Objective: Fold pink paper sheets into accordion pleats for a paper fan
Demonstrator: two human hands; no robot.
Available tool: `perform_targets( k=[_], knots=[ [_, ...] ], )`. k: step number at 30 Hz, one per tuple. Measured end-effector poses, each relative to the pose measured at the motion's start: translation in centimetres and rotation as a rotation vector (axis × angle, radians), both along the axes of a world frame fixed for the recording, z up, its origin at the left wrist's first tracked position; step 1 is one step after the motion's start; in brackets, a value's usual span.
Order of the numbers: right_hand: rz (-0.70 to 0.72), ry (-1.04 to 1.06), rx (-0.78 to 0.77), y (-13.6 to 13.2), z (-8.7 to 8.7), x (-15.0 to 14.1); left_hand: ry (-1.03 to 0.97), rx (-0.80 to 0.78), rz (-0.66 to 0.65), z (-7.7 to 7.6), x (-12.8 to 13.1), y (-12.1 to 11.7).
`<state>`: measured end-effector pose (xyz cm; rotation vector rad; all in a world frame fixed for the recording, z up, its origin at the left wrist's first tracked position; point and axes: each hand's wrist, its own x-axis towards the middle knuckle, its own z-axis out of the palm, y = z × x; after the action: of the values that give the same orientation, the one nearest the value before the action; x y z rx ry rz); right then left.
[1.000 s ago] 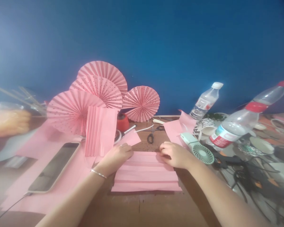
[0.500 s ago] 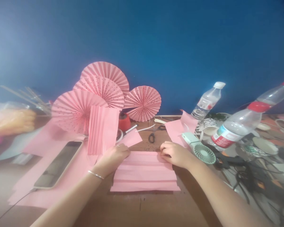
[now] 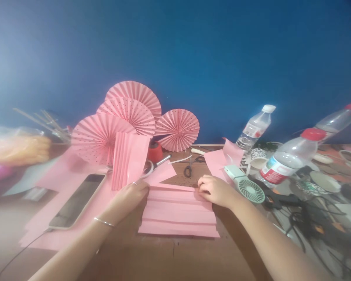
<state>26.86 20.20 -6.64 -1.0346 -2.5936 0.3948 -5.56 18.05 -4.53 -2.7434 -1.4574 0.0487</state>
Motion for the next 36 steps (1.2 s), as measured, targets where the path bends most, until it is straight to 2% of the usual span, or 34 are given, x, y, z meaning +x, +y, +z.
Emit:
perform_targets(
  k=[2,4,6,8,10,12,15,19,25,30,36],
  knots=[
    [0.005,-0.011,0.001,-0.1,0.1,-0.1,-0.013,0.012,-0.007,-0.2,-0.6,0.1],
    [0.002,-0.016,0.005,-0.2,0.3,-0.2,-0.059,0.039,0.046,-0.1,-0.8,0.1],
    [-0.005,-0.014,0.01,-0.4,0.5,-0.4,-0.131,0.102,0.128,0.3,-0.1,0.0],
    [-0.003,-0.007,0.024,-0.6,0.5,-0.7,-0.243,0.174,0.176,0.6,1.7,-0.7],
    [0.007,-0.003,0.046,-0.7,0.4,-0.9,-0.291,0.134,-0.007,0.7,4.2,-1.6],
    [0.015,0.007,0.069,-0.8,0.3,-1.1,-0.251,0.02,-0.166,0.4,6.7,-2.6],
    [0.009,0.038,0.088,-0.7,0.1,-1.0,-0.22,-0.083,-0.154,-0.6,8.8,-3.4],
    [-0.055,0.045,0.093,-0.3,0.1,-0.1,-0.228,-0.168,-0.105,-1.4,8.7,-3.2],
    [-0.164,-0.031,0.115,0.0,0.5,0.7,-0.254,-0.185,-0.078,-0.8,8.4,-3.0],
    [-0.174,-0.023,0.104,-0.5,0.4,-0.9,-0.257,-0.187,-0.079,-0.6,8.5,-3.1],
    [-0.214,0.157,-0.063,-0.5,-1.4,-2.8,-0.269,-0.192,-0.097,-0.8,8.2,-2.9]
  ],
)
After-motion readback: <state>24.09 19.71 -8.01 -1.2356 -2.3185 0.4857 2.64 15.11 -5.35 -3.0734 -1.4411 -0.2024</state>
